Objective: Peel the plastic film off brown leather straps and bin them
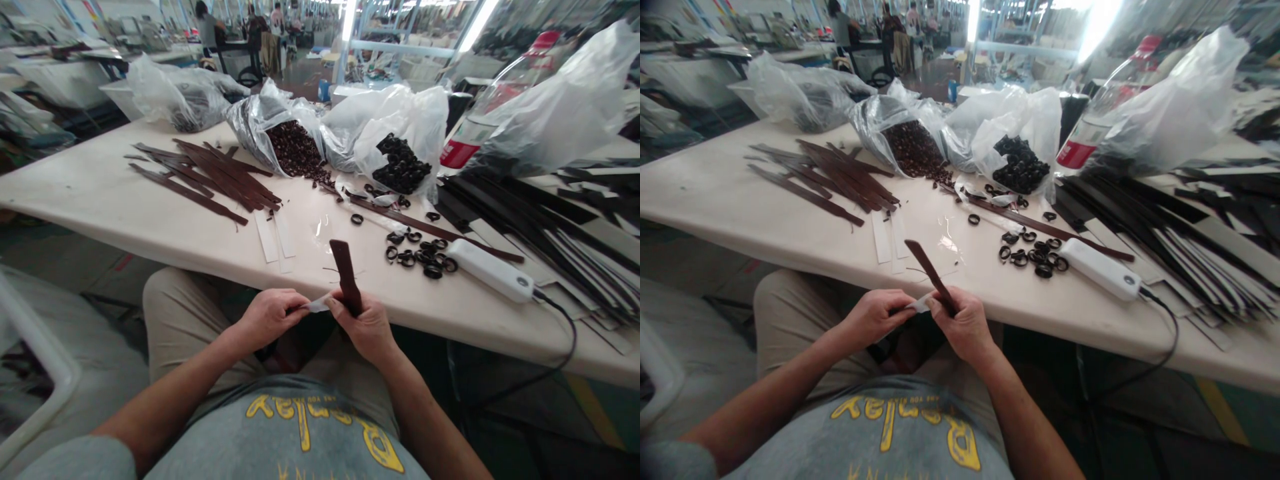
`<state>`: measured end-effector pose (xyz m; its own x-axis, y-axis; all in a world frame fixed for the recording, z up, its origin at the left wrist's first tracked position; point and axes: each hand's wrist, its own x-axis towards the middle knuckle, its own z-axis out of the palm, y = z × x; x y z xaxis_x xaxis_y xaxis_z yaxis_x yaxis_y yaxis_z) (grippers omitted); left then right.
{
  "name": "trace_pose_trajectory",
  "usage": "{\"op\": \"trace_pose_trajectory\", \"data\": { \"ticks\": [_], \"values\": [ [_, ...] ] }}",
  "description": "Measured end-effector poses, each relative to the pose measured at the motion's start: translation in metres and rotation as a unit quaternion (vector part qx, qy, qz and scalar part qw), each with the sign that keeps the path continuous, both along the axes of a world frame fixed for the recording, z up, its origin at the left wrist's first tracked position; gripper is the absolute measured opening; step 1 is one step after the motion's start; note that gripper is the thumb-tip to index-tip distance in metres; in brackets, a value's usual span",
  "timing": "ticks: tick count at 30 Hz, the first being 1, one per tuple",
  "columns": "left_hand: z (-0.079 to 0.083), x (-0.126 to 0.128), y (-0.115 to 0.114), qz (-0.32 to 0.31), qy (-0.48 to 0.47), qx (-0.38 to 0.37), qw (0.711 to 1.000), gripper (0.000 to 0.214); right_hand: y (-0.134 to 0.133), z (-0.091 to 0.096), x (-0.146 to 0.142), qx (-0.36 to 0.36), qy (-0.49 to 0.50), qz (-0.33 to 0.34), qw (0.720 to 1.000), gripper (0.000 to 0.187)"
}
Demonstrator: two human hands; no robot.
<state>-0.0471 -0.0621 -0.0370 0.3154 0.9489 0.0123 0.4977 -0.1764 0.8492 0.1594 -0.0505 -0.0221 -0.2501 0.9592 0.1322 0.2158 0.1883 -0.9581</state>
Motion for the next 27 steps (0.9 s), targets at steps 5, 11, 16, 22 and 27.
{"op": "trace_pose_trajectory", "data": {
  "ticks": [5,11,16,22,27],
  "values": [
    [0.005,-0.016,-0.006,0.116,0.045,0.118,0.985,0.031,0.004,0.004,0.006,0.057,-0.043,-0.030,0.997,0.018],
    [0.024,-0.014,-0.030,0.087,-0.129,-0.029,0.987,0.040,0.004,-0.002,0.003,0.174,-0.097,0.003,0.980,0.012],
    [-0.008,0.014,-0.041,0.074,-0.377,-0.374,0.844,0.053,-0.009,0.001,-0.007,0.292,-0.169,0.132,0.932,0.023],
    [-0.018,0.021,-0.044,0.108,-0.491,-0.439,0.745,0.039,-0.018,0.002,-0.004,0.356,-0.247,0.168,0.885,0.031],
    [-0.010,0.016,-0.040,0.141,-0.462,-0.449,0.752,0.033,-0.018,-0.004,-0.002,0.361,-0.268,0.189,0.873,0.029]
  ]
}}
